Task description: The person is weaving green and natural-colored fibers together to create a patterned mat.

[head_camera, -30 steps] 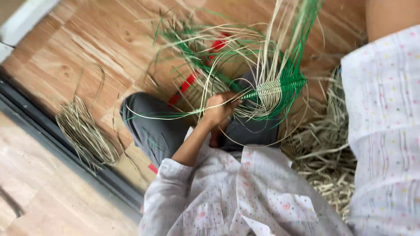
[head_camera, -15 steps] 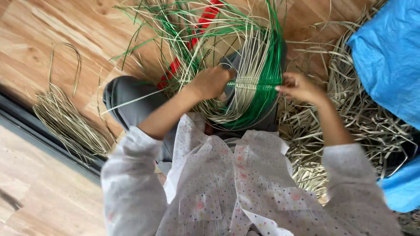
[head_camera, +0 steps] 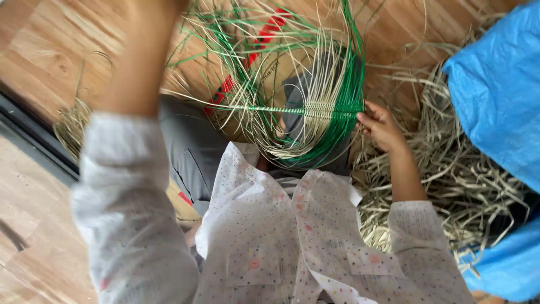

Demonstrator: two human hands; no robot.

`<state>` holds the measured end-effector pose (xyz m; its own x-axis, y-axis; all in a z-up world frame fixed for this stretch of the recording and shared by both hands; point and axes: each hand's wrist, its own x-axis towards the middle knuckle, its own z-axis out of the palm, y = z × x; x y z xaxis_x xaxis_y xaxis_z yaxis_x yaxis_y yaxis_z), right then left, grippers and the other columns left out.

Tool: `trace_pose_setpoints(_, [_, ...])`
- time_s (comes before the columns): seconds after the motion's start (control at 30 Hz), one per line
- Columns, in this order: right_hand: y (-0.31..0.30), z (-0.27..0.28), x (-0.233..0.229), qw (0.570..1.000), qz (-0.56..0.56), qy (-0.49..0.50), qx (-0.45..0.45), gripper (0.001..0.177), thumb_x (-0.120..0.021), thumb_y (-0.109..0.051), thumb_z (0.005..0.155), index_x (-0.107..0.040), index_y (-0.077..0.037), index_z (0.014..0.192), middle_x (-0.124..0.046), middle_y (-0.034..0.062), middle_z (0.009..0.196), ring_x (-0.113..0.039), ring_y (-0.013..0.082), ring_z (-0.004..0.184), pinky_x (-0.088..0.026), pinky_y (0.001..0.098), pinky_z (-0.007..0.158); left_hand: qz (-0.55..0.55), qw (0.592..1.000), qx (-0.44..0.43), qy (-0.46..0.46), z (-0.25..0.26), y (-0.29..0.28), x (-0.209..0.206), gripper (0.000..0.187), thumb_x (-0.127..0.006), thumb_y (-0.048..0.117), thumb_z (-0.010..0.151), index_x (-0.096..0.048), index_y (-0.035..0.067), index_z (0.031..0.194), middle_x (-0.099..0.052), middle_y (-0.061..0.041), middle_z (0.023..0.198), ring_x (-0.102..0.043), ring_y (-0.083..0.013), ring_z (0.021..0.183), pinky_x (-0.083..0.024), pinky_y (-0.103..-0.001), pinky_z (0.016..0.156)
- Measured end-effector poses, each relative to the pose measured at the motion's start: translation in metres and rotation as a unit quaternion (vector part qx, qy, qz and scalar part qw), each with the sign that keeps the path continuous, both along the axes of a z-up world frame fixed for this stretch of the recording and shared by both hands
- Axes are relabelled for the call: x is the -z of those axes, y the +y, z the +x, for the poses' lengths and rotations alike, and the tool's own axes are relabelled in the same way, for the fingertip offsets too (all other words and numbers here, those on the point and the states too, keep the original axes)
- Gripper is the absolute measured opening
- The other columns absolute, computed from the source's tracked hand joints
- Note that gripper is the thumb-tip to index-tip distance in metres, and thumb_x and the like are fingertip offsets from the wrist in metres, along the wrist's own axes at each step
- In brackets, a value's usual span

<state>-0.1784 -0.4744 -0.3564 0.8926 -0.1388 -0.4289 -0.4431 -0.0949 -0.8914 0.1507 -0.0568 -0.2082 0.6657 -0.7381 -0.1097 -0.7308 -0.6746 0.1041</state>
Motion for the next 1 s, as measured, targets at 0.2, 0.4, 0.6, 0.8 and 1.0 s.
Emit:
trace_pose_setpoints(0.2, [-0.013,0.048,-0.005,0.946,0.308,0.011,0.095,0.037,-0.062,0.0,0.096,-0.059,-0.006,0.132,-0.056,-0.003,0.088,-0.061,0.0064,0.074,-0.047,0.0144,0.055,-0.159,0.88,-0.09,0.438,-0.187,0.044,0.005,0.027,-0.055,0.002,0.081,-0.073,0.011,0.098,-0.074,-0.001,0.071,-0.069,-0.0091,0.067,-0.052,-0.023,0.061])
trace_pose_setpoints(0.4, [0.006,0.236,-0.07,0.872,0.468,0.013,0.141,0.005,-0.07,-0.006,0.091,-0.067,-0.01,0.093,-0.066,-0.0019,0.072,-0.056,0.0035,0.054,-0.046,0.0122,0.052,-0.162,0.875,-0.173,0.421,-0.161,0.048,0.028,0.056,-0.052,0.044,0.095,-0.052,0.009,0.14,-0.069,-0.009,0.105,-0.068,-0.0175,0.085,-0.054,-0.032,0.07])
trace_pose_setpoints(0.6, [0.127,0.295,-0.285,0.748,0.658,-0.083,0.014,0.013,-0.063,0.013,0.095,-0.065,0.0,0.098,-0.066,0.0069,0.081,-0.064,0.0107,0.072,-0.052,0.0182,0.059,-0.412,0.863,-0.26,-0.137,-0.11,0.011,-0.086,0.121,-0.069,0.002,0.062,0.002,0.009,0.16,-0.034,-0.025,0.151,-0.036,-0.0521,0.142,-0.043,-0.06,0.102])
trace_pose_setpoints(0.8, [0.163,0.288,-0.353,0.748,0.644,-0.158,-0.032,0.021,-0.062,0.014,0.093,-0.069,-0.002,0.104,-0.069,0.0039,0.077,-0.064,0.0105,0.067,-0.052,0.0191,0.062,-0.721,0.646,-0.064,-0.24,-0.091,0.025,-0.182,0.118,-0.08,0.062,0.086,-0.007,0.013,0.165,-0.018,-0.009,0.173,-0.023,-0.0265,0.166,-0.019,-0.044,0.144])
trace_pose_setpoints(1.0, [0.161,0.354,-0.323,0.721,0.682,-0.118,-0.026,0.029,-0.055,0.02,0.086,-0.062,-0.004,0.101,-0.057,0.0037,0.076,-0.057,0.0131,0.068,-0.046,0.0225,0.062,-0.52,0.85,-0.035,0.079,-0.119,0.057,-0.205,0.067,-0.057,0.049,0.1,-0.036,0.011,0.152,-0.057,-0.008,0.147,-0.055,-0.0202,0.133,-0.038,-0.038,0.118])
